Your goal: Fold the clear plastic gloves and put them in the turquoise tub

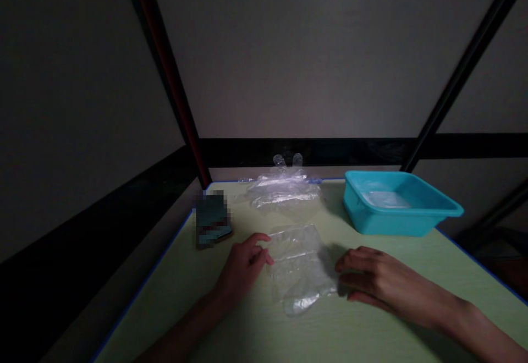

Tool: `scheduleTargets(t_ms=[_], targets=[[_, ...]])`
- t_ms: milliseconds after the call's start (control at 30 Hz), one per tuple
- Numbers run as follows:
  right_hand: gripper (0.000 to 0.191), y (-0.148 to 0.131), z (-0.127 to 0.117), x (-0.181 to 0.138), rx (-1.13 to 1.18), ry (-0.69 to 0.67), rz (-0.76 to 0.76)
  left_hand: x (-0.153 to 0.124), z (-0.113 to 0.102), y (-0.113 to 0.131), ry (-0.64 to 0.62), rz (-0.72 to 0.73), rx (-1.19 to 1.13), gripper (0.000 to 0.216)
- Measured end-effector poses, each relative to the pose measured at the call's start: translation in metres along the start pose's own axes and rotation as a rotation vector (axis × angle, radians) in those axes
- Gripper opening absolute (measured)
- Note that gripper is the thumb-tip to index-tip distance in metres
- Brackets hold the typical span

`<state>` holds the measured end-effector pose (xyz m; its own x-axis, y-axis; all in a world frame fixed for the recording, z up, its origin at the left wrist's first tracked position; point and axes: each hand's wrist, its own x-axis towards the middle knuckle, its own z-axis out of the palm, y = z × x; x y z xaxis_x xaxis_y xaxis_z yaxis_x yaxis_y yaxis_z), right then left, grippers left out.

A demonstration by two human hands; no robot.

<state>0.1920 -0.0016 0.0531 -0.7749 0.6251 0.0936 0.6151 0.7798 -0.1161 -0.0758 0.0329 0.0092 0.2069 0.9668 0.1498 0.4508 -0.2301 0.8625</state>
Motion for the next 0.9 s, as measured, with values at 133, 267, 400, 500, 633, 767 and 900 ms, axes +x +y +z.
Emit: scheduleTargets(t_ms=[133, 267, 400, 500, 633, 767, 900], targets=[[0.023, -0.003, 0.011, -0.004, -0.097, 0.050, -0.018, 0.001, 0.000, 0.002, -0.011, 0.003, 0.003, 0.018], [0.027, -0.002, 0.018, -0.003, -0.136, 0.045, -0.033, 0.000, 0.000, 0.006, 0.010, -0.024, -0.017, 0.019], [0.031, -0.003, 0.021, -0.005, -0.122, 0.100, -0.038, 0.001, 0.000, 0.007, -0.011, -0.030, -0.020, 0.019], [0.028, -0.003, 0.019, -0.007, 0.043, 0.118, -0.007, 0.002, 0.000, 0.005, -0.022, -0.031, -0.013, 0.019], [0.022, 0.000, 0.018, -0.008, 0.288, 0.130, 0.119, 0.003, 0.000, 0.004, -0.027, -0.026, -0.002, 0.018], [0.025, 0.008, 0.024, -0.009, 0.255, 0.143, 0.061, 0.003, 0.000, 0.002, -0.018, -0.016, -0.009, 0.017], [0.026, 0.016, 0.032, -0.005, 0.082, 0.178, -0.066, 0.002, 0.000, 0.001, -0.015, -0.021, -0.031, 0.017]])
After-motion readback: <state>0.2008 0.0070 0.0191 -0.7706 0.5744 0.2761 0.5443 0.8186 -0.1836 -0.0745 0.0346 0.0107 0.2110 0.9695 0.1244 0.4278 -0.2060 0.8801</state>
